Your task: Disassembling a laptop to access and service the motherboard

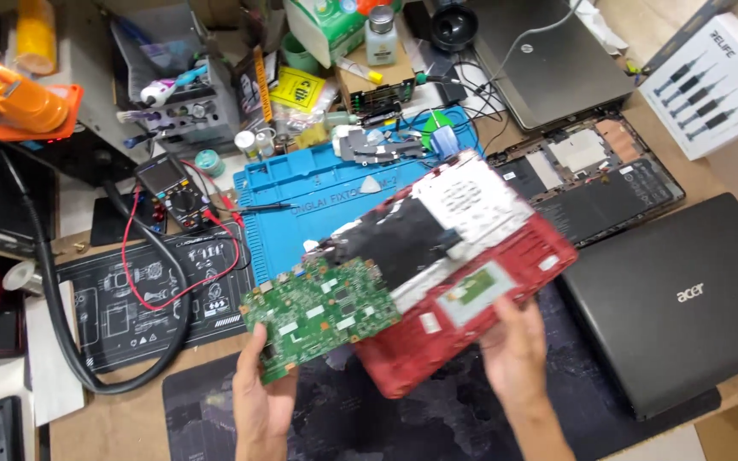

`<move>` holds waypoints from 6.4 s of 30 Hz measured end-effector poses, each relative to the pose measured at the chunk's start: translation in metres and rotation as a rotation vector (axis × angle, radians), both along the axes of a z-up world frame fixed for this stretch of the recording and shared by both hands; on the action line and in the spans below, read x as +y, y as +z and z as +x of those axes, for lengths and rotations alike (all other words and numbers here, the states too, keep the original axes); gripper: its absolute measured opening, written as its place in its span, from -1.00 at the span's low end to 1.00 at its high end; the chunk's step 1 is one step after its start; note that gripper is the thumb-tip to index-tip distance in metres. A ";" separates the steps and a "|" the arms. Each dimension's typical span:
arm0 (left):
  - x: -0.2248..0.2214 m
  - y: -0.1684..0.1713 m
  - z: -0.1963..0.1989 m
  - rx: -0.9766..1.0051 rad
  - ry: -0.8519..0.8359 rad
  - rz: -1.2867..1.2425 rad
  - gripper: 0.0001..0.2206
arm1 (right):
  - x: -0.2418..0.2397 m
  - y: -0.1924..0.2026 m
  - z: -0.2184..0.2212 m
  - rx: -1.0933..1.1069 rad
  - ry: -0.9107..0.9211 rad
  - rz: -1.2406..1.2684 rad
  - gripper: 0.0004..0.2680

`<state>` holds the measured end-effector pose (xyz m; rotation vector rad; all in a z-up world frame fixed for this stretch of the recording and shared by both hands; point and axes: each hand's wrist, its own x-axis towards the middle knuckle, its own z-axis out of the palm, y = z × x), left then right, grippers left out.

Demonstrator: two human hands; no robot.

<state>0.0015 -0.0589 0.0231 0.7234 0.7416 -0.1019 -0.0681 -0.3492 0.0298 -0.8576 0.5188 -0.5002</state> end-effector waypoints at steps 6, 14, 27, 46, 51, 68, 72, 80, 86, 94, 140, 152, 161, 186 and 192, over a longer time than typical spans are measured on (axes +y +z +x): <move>-0.035 -0.016 0.011 0.072 -0.163 0.046 -0.73 | -0.094 -0.016 -0.003 0.069 -0.338 -0.120 -0.83; -0.087 0.012 0.027 0.084 -0.296 0.032 -0.74 | -0.203 -0.054 0.014 0.098 -0.381 -0.139 -0.87; -0.082 0.004 0.030 0.068 -0.316 0.086 -0.80 | -0.270 -0.054 0.047 0.261 -0.311 -0.233 -0.84; -0.091 0.038 0.031 0.225 -0.361 0.144 -0.42 | -0.257 -0.059 0.022 0.338 -0.329 -0.712 -0.46; -0.088 0.042 0.032 0.224 -0.335 0.118 -0.36 | -0.218 -0.019 0.028 0.472 -0.345 -0.709 -0.50; -0.048 0.005 0.031 -0.034 -0.345 0.147 -0.83 | -0.054 0.049 0.048 0.083 -0.041 -1.407 -0.65; -0.041 0.022 0.034 0.065 -0.374 0.281 -0.54 | 0.008 0.031 0.057 -0.073 0.431 -1.627 -0.46; -0.015 0.017 0.021 0.059 -0.392 0.407 -0.51 | 0.063 -0.021 0.082 -0.154 0.710 -1.826 -0.17; 0.006 -0.035 0.022 -0.048 -0.349 0.485 -0.56 | 0.075 -0.038 0.095 -0.140 0.769 -1.759 -0.24; 0.019 -0.020 0.024 -0.452 -0.314 1.418 -0.77 | 0.080 -0.029 0.107 -0.010 0.810 -1.770 -0.21; 0.027 -0.059 0.118 -0.754 -0.357 1.224 -0.82 | 0.129 0.020 0.285 -0.303 0.196 -1.476 -0.76; 0.024 -0.059 0.116 -0.749 -0.345 1.238 -0.81 | 0.089 -0.013 0.172 -0.064 0.174 -0.755 -0.77; 0.022 -0.057 0.113 -0.739 -0.378 1.276 -0.80 | 0.060 -0.061 0.170 0.013 0.256 -0.755 -0.80; 0.021 -0.052 0.112 -0.737 -0.440 1.359 -0.80 | 0.068 -0.043 0.165 -0.004 0.325 -0.780 -0.86; 0.021 -0.053 0.111 -0.737 -0.452 1.365 -0.80 | 0.069 -0.037 0.165 -0.022 0.331 -0.732 -0.84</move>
